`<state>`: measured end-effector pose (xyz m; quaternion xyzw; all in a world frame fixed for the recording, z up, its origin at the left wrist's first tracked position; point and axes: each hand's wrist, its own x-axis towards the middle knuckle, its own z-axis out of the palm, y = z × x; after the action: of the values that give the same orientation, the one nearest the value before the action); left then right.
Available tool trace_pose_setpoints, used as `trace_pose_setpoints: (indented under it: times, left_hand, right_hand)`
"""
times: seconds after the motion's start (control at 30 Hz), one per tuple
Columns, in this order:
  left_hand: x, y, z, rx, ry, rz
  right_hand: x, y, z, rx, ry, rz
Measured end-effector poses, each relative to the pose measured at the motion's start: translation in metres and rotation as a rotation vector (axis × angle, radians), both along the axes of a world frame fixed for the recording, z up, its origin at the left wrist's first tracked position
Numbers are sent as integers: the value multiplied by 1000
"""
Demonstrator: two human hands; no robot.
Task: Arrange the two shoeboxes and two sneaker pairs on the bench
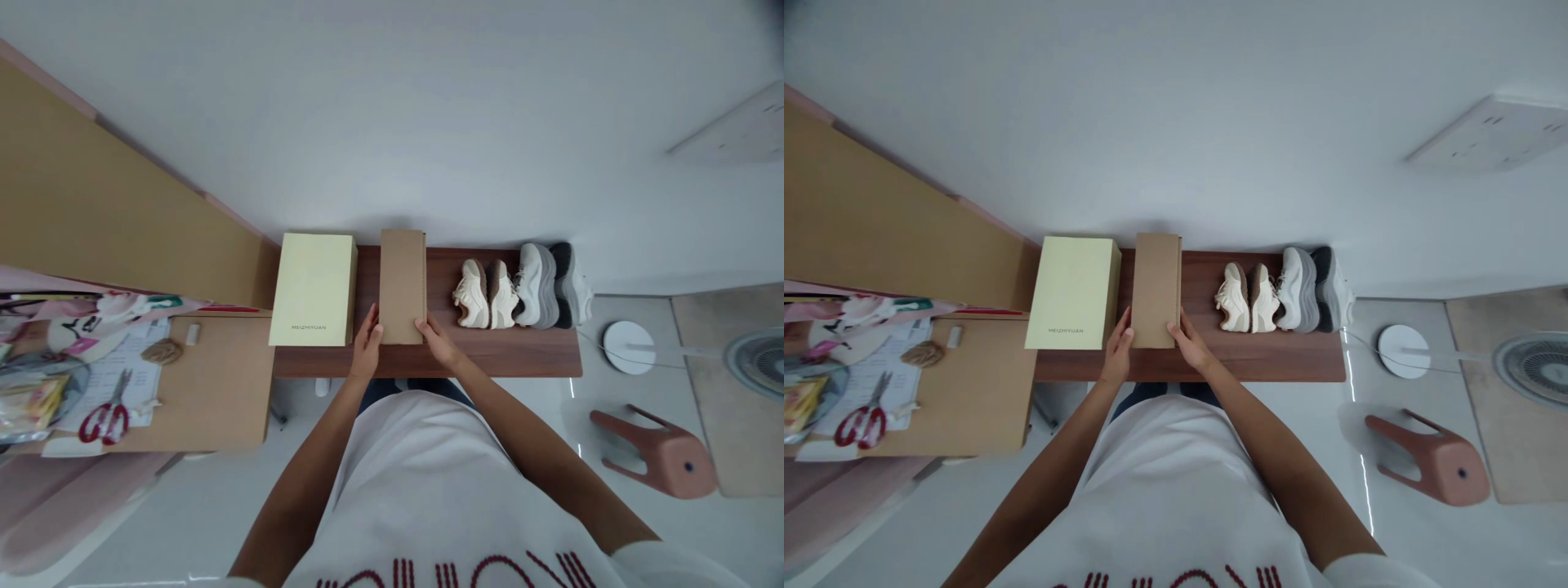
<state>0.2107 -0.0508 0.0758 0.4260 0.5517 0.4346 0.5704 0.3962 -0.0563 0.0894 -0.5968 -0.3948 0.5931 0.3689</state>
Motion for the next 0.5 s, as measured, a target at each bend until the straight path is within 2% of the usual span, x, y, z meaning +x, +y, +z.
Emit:
trace_pose_setpoints:
  times: [0.1,0.23,0.37,0.5]
  left_hand:
    - [-2,3,-9,-33,-11,39]
    - [-4,14,-21,-68,108,44]
    - [-1,32,-36,-132,200,27]
    - [9,47,-55,-310,185,58]
  right_hand:
    - [11,-3,4,12,25,-54]
    - [33,-9,6,50,-11,-114]
    - [59,-11,7,175,-107,-62]
    - [81,-10,10,295,-274,44]
